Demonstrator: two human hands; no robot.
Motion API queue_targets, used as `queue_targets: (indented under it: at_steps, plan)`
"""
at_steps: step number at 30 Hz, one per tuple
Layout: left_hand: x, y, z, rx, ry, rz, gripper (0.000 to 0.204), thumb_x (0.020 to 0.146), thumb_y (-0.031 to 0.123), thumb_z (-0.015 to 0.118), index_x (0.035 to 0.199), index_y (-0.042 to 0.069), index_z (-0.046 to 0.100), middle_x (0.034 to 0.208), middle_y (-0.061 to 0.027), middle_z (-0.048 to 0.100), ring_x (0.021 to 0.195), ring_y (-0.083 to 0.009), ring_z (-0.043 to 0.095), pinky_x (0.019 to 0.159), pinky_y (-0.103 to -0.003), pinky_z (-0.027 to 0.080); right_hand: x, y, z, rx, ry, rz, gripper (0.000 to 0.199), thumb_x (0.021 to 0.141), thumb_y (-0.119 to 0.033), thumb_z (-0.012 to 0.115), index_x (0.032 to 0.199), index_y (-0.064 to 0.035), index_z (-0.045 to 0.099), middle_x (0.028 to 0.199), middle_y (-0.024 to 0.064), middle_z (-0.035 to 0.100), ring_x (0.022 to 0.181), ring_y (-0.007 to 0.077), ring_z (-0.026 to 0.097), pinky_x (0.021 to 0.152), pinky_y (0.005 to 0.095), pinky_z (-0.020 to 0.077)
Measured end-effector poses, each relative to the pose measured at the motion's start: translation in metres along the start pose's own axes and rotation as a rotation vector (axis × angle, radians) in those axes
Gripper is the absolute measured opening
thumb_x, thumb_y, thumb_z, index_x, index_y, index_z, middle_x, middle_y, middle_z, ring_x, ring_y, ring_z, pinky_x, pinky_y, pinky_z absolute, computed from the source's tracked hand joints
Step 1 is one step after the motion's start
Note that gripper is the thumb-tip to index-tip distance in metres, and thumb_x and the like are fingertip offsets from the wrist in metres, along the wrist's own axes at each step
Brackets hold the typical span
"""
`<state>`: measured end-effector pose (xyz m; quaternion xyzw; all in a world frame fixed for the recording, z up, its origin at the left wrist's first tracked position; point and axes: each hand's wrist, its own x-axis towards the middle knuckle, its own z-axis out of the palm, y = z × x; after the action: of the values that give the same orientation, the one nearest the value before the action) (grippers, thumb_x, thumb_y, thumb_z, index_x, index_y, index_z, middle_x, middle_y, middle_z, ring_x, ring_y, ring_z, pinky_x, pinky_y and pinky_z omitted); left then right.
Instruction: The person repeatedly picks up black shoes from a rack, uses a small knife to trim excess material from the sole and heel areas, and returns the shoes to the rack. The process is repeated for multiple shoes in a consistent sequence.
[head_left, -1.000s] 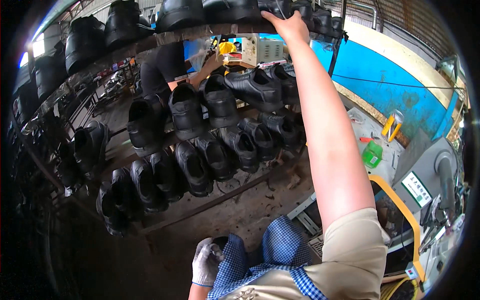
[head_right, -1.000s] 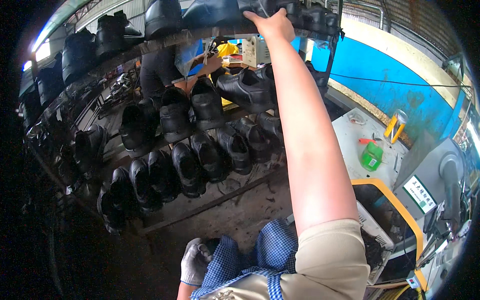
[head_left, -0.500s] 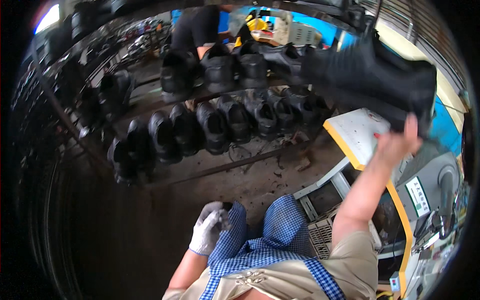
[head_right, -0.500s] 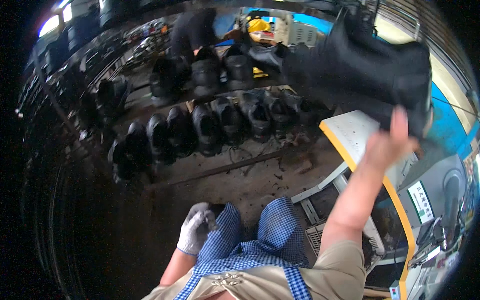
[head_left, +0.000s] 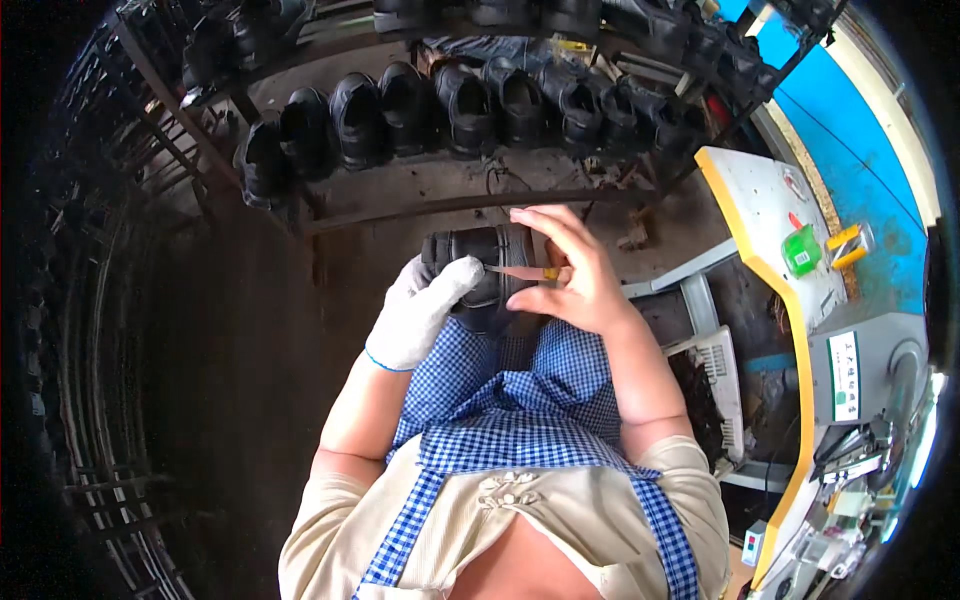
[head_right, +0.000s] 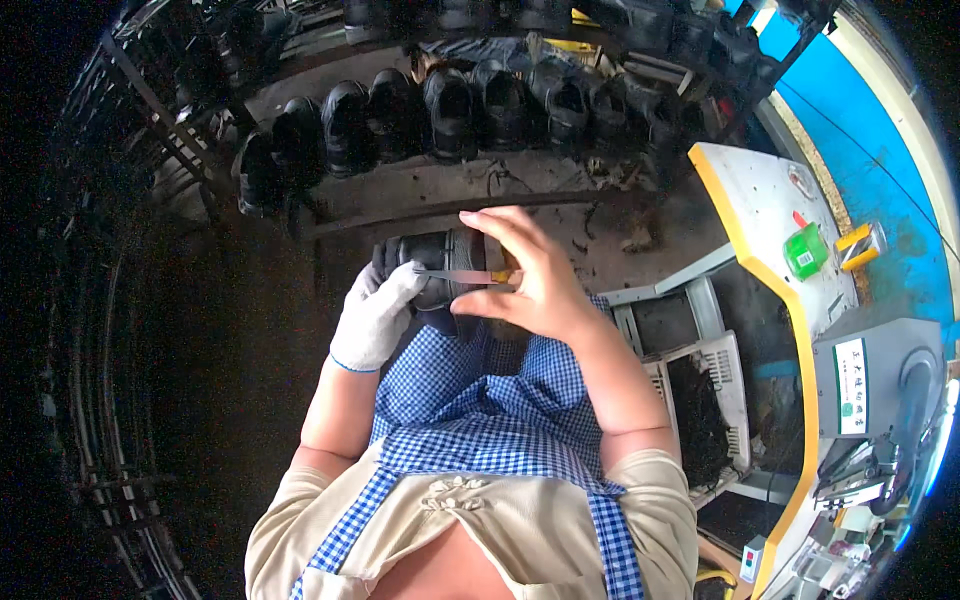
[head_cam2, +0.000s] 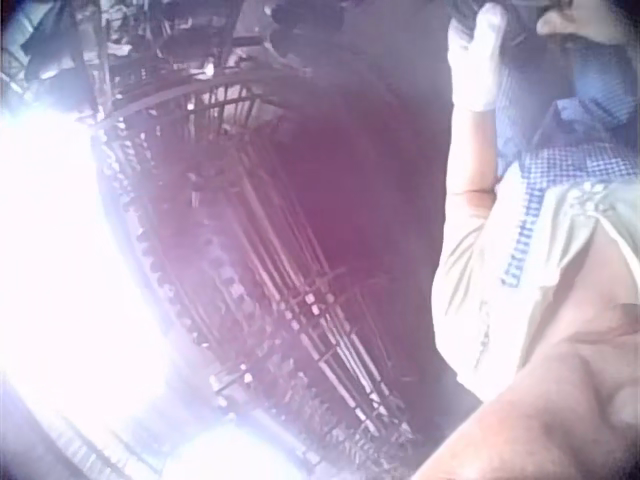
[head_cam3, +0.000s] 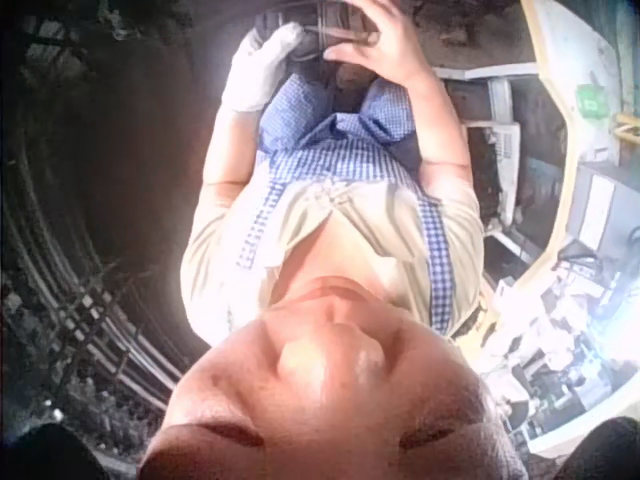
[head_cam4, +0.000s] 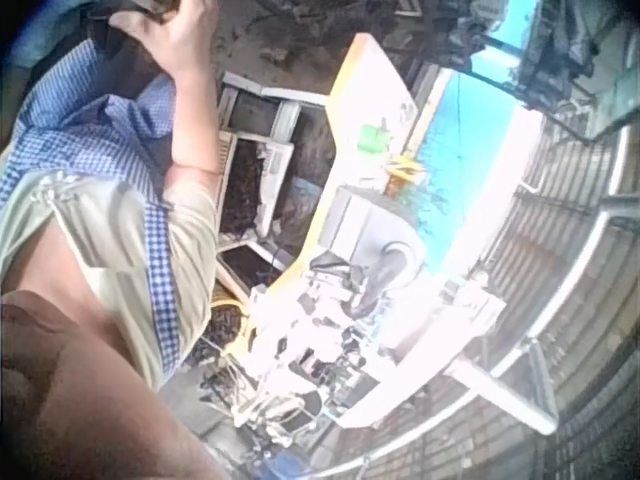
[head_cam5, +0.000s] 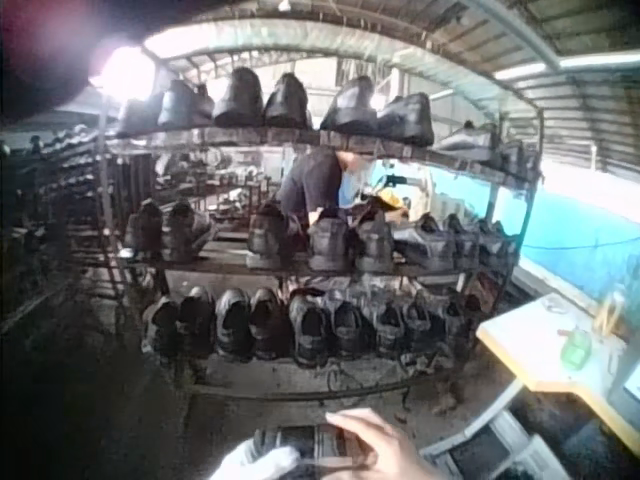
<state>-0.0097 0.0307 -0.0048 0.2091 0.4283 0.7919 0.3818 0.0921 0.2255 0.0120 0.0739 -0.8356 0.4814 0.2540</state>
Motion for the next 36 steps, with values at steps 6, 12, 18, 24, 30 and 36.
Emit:
queue_targets:
  at_steps: [6, 12, 18, 24, 30, 36]
  plan:
    - [-0.027, -0.012, 0.007, 0.477, -0.052, 0.208, 0.033, 0.097, 0.017, 0.065, 0.123, -0.002, 0.060, 0.110, -0.0086, 0.069, 0.099, -0.0137, 0.064, 0.087, -0.029, 0.052, -0.005, -0.036, -0.011, -0.308, -0.070, -0.163, 0.042, 0.071, -0.004, 0.081, 0.111, -0.0053, 0.071, 0.105, 0.0055, 0.063, 0.081, 0.0179, 0.070, 0.061, 0.0292, 0.0576]
    - [-0.027, -0.028, 0.007, 0.638, 0.031, 0.492, 0.032, 0.089, 0.001, 0.071, 0.119, -0.004, 0.061, 0.108, -0.0139, 0.069, 0.094, -0.0194, 0.068, 0.081, -0.028, 0.054, -0.005, -0.054, 0.004, -0.834, -0.050, -0.373, 0.015, 0.082, -0.009, 0.070, 0.096, -0.0060, 0.068, 0.094, 0.0042, 0.060, 0.070, 0.0155, 0.066, 0.054, 0.0287, 0.0546]
    - [-0.033, -0.033, 0.000, 0.802, 0.085, 0.520, 0.033, 0.093, 0.006, 0.068, 0.124, -0.002, 0.059, 0.110, -0.0099, 0.068, 0.096, -0.0166, 0.065, 0.085, -0.029, 0.053, -0.003, -0.027, 0.010, -0.528, -0.111, -0.229, 0.012, 0.088, -0.003, 0.064, 0.096, -0.0053, 0.055, 0.097, 0.0064, 0.054, 0.072, 0.0172, 0.064, 0.054, 0.0310, 0.0532]
    - [-0.031, -0.034, 0.004, 0.714, 0.141, 0.482, 0.025, 0.090, 0.009, 0.072, 0.111, -0.003, 0.065, 0.095, -0.0127, 0.071, 0.083, -0.0207, 0.069, 0.075, -0.031, 0.055, -0.010, -0.003, 0.017, -0.172, 0.008, -0.211, 0.021, 0.083, -0.001, 0.067, 0.097, -0.0072, 0.053, 0.096, 0.0067, 0.056, 0.069, 0.0218, 0.064, 0.057, 0.0351, 0.0520]
    - [-0.035, -0.036, 0.007, 0.787, 0.213, 0.385, 0.026, 0.091, 0.018, 0.072, 0.109, 0.000, 0.067, 0.092, -0.0154, 0.070, 0.082, -0.0274, 0.070, 0.075, -0.034, 0.055, -0.012, -0.004, 0.024, -0.555, 0.120, -0.530, 0.034, 0.080, 0.002, 0.071, 0.108, -0.0044, 0.052, 0.103, 0.0082, 0.065, 0.068, 0.0224, 0.069, 0.052, 0.0313, 0.0551]
    - [-0.029, -0.038, 0.022, 0.825, 0.264, 0.703, 0.023, 0.088, 0.005, 0.069, 0.111, 0.001, 0.066, 0.097, -0.0147, 0.070, 0.088, -0.0294, 0.069, 0.081, -0.035, 0.054, -0.013, -0.019, 0.032, -0.429, 0.049, -0.450, 0.035, 0.077, 0.006, 0.068, 0.104, -0.0054, 0.050, 0.089, 0.0087, 0.064, 0.062, 0.0234, 0.067, 0.049, 0.0324, 0.0534]
